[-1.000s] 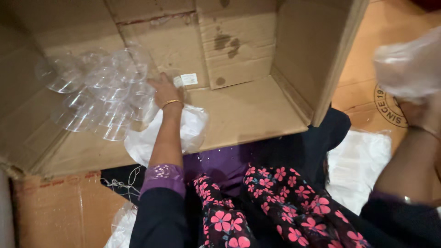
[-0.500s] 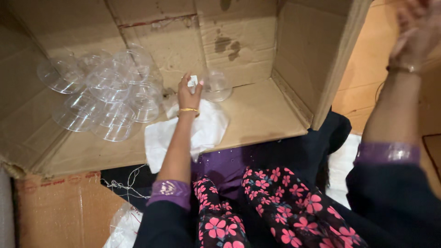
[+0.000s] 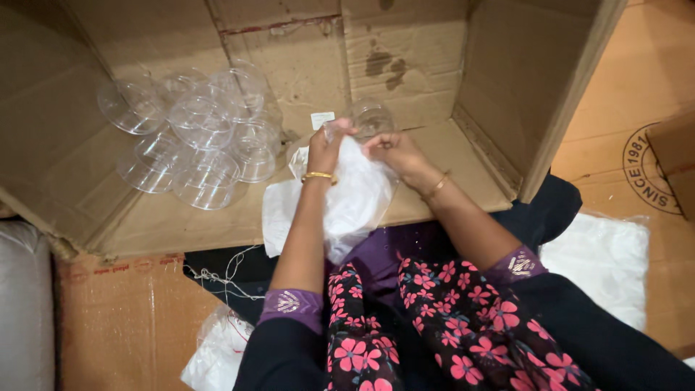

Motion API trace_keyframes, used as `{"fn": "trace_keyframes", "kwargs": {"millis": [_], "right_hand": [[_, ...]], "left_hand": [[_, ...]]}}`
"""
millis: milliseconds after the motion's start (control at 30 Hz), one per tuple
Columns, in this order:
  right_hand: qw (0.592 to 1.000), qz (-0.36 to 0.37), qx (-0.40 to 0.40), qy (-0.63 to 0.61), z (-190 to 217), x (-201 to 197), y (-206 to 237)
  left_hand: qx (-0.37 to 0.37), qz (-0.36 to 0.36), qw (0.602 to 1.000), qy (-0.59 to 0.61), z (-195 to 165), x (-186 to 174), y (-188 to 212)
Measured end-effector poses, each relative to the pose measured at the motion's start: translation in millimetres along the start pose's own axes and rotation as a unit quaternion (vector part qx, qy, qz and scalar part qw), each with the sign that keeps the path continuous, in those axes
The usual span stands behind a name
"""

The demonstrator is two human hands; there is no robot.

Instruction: The person sits on the floor in front of a large cardboard box of clear plastic cups and packs them into plastic bags by hand. They open each bag, place cups inside, set filled bags aside, and continue bagging the remaining cups one group at a time.

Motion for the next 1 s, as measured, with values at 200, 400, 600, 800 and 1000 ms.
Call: {"fn": "trace_keyframes", "kwargs": {"millis": [200,400,600,800,1000], "right_hand": [[0.995,-0.067,-0.071,-0.013,18,-28,4],[0.999,-0.008,-0.001,-0.032,21,-6,7],[0.99,-0.041,-0.097,0.089,15,-12,3],[0.973,0.064,0.072,-0.211,3,-3,6],[0.868,-0.06,0.059,-0.489,29,-42,16]], "left_hand": [[-0.051,0.045,0.997,0.025,2,-9,6],[-0.089,0.036,0.993,0.067,-12,-6,13],[-0.117,0.027,0.99,0.076,-7,-8,20],[-0.203,0.051,0.958,0.197,-2,-13,18],[-0.195,0.119,0.941,0.25,-37,-17,6]]}}
Point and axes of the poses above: each hand's wrist, its own y-axis away from the middle knuckle, its own x-axis out of the palm, z = x × y, the point moved 8 cm from there along -y, towards the middle knuckle, and after that the axes turned 13 degrees about -z, right-handed, at the moved point
